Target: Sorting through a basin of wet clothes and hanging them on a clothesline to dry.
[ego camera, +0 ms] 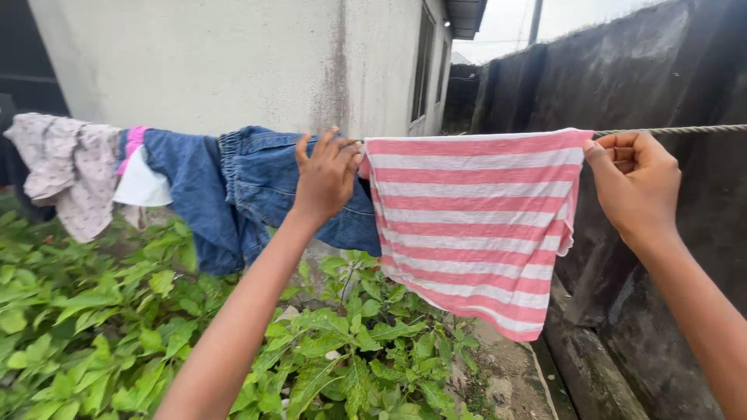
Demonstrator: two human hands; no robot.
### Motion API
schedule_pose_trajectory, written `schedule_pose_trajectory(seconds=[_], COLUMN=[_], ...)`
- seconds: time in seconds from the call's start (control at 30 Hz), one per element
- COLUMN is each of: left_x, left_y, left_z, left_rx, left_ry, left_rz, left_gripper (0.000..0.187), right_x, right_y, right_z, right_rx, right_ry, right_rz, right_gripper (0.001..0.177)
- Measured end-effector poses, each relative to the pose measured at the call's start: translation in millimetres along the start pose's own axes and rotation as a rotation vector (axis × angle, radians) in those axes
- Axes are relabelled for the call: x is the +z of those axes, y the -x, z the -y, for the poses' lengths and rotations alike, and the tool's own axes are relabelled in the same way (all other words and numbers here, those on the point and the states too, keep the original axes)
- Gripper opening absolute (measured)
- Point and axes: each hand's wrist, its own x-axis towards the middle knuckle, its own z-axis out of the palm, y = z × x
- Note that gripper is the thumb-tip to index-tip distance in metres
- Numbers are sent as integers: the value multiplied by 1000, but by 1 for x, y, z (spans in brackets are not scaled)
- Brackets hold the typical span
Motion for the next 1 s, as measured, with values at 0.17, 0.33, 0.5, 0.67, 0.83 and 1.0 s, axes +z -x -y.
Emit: schedule_pose_trajectory(seconds=[0.17, 0.33, 0.5, 0.67, 0.83, 1.0], left_x=[-85, -201, -345, -514, -639, -705], left_y=[64, 148, 234, 295, 337, 320], left_z=[-68, -121, -172, -239, -320, -374], left_rx=[-311, -669, -1015, -1354, -1388, -1547], left_ry=[198, 379, 272, -123, -498, -644], left_rz=[6, -56, -150, -233, -352, -587], left_gripper=[32, 44, 49, 49, 47, 39], right_x=[47, 116, 147, 181, 210, 247], right_y=[87, 202, 299, 408, 515, 596], right_z=[35, 54, 126, 216, 304, 374], right_rx=[-15, 15, 144, 197, 251, 203], right_ry=[-134, -355, -707, -996, -1269, -1359], right_rz=[191, 455, 765, 1034, 1329, 1453], right_gripper=[23, 20, 24, 22, 20, 22])
